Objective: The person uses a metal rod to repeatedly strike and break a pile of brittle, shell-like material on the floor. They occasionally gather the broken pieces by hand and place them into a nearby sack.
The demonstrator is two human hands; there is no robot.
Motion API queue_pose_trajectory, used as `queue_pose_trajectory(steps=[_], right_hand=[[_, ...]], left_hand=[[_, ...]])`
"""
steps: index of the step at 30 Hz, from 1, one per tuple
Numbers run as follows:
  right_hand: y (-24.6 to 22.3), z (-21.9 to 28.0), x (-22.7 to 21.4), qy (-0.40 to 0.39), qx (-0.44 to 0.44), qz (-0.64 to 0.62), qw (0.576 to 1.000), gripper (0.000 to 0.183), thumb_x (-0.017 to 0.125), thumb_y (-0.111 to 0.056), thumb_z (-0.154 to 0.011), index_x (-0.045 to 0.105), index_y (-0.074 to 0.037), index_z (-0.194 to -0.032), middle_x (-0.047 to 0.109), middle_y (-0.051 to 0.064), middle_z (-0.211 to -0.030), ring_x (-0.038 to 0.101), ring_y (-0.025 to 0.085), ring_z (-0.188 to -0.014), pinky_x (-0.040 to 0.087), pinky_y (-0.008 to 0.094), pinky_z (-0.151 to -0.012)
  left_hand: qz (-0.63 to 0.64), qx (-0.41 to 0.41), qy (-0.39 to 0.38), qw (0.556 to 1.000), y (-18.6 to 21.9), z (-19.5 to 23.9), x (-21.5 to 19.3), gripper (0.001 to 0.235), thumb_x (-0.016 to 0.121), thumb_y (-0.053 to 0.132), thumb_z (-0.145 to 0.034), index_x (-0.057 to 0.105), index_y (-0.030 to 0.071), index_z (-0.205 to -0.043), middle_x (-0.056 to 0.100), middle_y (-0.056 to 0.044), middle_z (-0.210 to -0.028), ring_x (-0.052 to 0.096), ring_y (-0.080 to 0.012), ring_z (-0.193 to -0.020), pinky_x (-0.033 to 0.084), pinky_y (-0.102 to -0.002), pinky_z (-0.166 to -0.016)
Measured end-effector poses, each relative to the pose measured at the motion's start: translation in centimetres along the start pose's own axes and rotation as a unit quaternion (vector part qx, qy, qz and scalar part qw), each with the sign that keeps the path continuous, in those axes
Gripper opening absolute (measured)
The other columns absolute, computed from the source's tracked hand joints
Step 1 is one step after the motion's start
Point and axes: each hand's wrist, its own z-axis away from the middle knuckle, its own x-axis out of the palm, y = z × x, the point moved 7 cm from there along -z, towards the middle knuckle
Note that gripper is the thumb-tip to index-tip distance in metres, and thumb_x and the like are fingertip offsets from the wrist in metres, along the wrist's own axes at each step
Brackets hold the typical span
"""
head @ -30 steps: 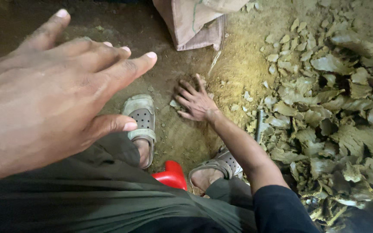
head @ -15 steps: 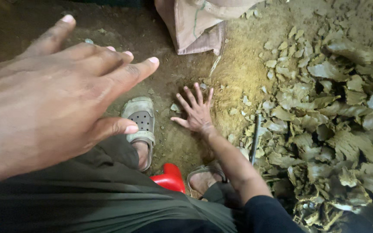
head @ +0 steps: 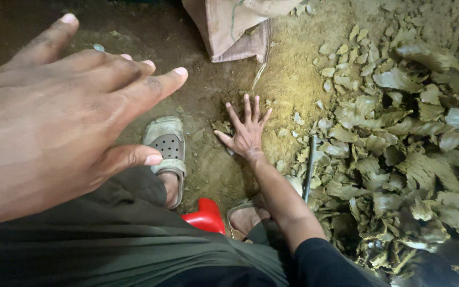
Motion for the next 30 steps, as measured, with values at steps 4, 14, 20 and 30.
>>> queue_pose_trajectory(steps=[4, 14, 20, 30], right_hand=[[-0.3, -1.0, 0.5, -0.005, 0.001, -0.008, 1.000, 0.089, 0.069, -0.077, -0.080, 0.045, -0.035, -0.156, 0.010, 0.019, -0.171, 0.001, 0.045, -0.157, -0.003, 0.076, -0.119], [-0.1, -2.6, 0.1, -0.054, -0.017, -0.009, 0.998, 0.088, 0.066, -0.078, -0.080, 0.047, -0.034, -0.154, 0.012, 0.026, -0.166, 0.007, 0.041, -0.154, -0.002, 0.067, -0.120], [0.2, -3.3, -1.0, -0.089, -0.024, -0.022, 0.996, 0.087, 0.063, -0.076, -0.082, 0.042, -0.036, -0.157, 0.016, 0.020, -0.170, 0.010, 0.040, -0.157, 0.004, 0.062, -0.127], [-2.4, -4.3, -0.3, -0.065, -0.121, -0.003, 0.990, 0.073, 0.066, -0.060, -0.089, 0.051, -0.025, -0.151, 0.042, 0.018, -0.155, 0.037, 0.040, -0.139, 0.027, 0.062, -0.114]], left_hand=[[-0.001, 0.014, 0.026, 1.000, 0.0, 0.3, -0.6, 0.103, 0.050, 0.074, -0.079, 0.031, 0.022, -0.166, 0.056, -0.011, -0.146, 0.052, -0.0278, -0.135, 0.026, -0.064, -0.118], [0.013, 0.009, -0.016, 1.000, 0.3, -0.1, -0.4, 0.097, 0.058, 0.063, -0.079, 0.029, 0.022, -0.162, 0.055, -0.011, -0.146, 0.052, -0.0302, -0.132, 0.027, -0.064, -0.116], [0.025, 0.024, 0.030, 0.999, 0.3, -0.5, -1.5, 0.098, 0.058, 0.065, -0.080, 0.034, 0.019, -0.162, 0.056, -0.013, -0.144, 0.052, -0.0305, -0.134, 0.029, -0.064, -0.115], [0.022, 0.044, 0.074, 0.996, 0.8, -0.5, -2.3, 0.092, 0.056, 0.063, -0.083, 0.037, 0.016, -0.159, 0.059, -0.013, -0.138, 0.056, -0.0319, -0.127, 0.032, -0.062, -0.111]])
